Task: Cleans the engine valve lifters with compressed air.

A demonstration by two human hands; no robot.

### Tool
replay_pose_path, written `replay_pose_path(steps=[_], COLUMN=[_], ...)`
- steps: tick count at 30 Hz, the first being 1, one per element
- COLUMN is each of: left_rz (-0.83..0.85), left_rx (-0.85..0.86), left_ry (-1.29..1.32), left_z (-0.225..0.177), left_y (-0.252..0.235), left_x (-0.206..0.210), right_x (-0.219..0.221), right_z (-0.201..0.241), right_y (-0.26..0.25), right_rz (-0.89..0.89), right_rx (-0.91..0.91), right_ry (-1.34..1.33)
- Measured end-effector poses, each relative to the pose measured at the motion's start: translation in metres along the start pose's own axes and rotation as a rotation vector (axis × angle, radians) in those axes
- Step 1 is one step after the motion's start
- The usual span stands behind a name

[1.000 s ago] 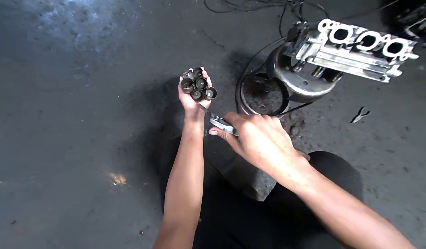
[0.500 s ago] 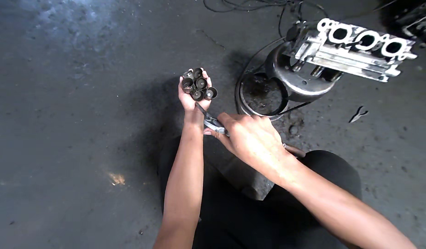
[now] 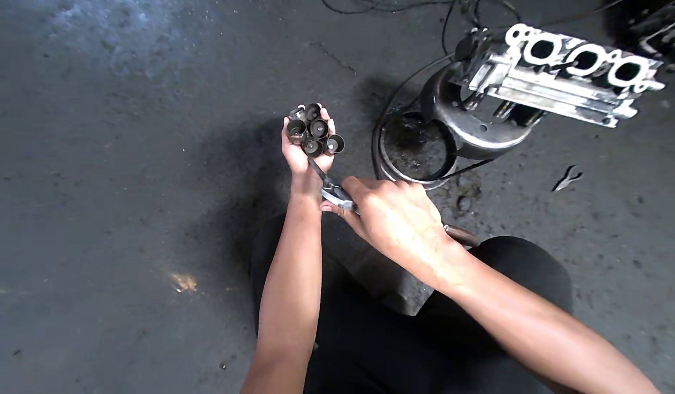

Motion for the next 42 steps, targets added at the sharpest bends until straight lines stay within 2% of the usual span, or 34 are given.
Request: replay_pose_path(steps=[4, 18, 24, 32, 39, 42], left_rz=[0.04, -0.018, -0.042, 0.054, 0.036, -0.035], left_rx=[0.001, 0.018, -0.031, -0.012, 0.015, 0.056], left_ry=[-0.035, -0.037, -0.022, 0.006, -0.031, -0.094], left_z=[0.002, 0.001, 0.004, 0.003, -0.001, -0.004], left_y=[0.0, -0.001, -0.002, -0.002, -0.007, 0.0], left_x=[0.001, -0.005, -0.01, -0.006, -0.009, -0.004], right_x=[0.001, 0.003, -0.011, -0.016, -0.021, -0.02], right_z=[-0.001, -0.001, 0.005, 0.002, -0.003, -0.008], right_y=[0.002, 0.005, 0.003, -0.01, -0.014, -0.02], right_rz=[0.003, -0.031, -0.06, -0.052, -0.067, -0.032], right_rx=[0.005, 0.006, -0.009, 0.029, 0.058, 0.094], right_ry=[-0.009, 0.014, 0.009, 0.029, 0.043, 0.049])
Point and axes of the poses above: each hand's wrist, its own y-axis away from the middle knuckle, its own x-axis out of the palm, z = x × y, the point moved 10 cm from there along -y, towards the middle knuckle, and after that the axes turned 11 degrees about x, right-handed, at the moved point
